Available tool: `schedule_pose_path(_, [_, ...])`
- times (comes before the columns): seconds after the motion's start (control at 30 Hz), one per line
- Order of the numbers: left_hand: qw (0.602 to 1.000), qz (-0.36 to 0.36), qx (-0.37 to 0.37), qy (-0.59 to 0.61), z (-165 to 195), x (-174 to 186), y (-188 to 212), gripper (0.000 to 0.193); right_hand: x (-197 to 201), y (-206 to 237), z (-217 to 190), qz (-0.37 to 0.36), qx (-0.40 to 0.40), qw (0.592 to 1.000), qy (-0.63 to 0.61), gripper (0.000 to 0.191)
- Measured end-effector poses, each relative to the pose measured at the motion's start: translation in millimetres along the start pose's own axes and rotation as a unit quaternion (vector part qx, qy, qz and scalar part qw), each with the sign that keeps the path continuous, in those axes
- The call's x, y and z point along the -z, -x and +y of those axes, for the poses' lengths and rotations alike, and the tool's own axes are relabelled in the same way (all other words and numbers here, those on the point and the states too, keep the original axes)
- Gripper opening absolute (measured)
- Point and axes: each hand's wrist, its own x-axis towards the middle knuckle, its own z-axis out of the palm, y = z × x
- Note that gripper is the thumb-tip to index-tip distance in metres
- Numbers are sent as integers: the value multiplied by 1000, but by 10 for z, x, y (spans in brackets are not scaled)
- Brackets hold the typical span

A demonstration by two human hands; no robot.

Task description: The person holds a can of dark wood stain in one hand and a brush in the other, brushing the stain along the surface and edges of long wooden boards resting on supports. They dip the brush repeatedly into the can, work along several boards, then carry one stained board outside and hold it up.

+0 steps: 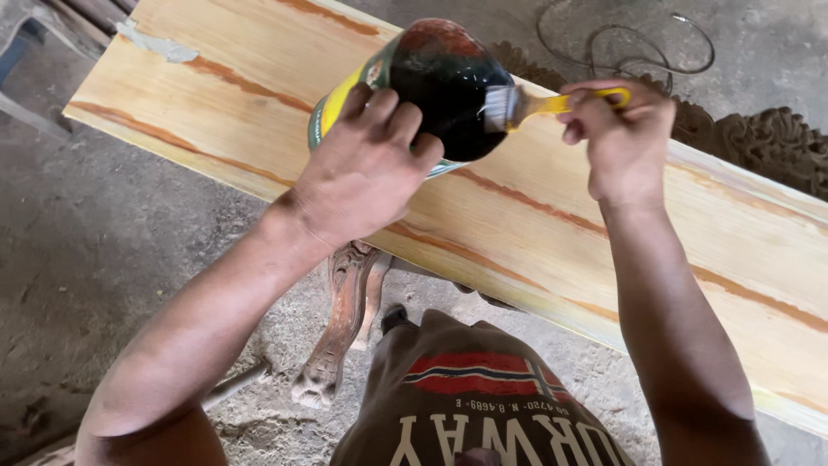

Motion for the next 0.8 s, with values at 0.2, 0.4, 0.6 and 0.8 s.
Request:
schedule_pose_path(0.2, [1000, 14, 8, 9, -95, -39, -17, 20, 376, 118, 140, 98, -77, 975, -185, 17])
schedule_pose_path(0.4, [999, 1, 32, 11, -178, 102, 127, 23, 586, 41, 404, 174, -129, 943, -251, 20])
schedule_pose_path(0.6, [997, 27, 75, 4, -295, 274, 468, 19, -32, -448, 821, 213, -175, 948, -159, 21])
schedule_pose_path(0.8, [993, 24, 118, 13, -370, 538, 835, 10, -104, -559, 1022, 254, -280, 926, -9, 16])
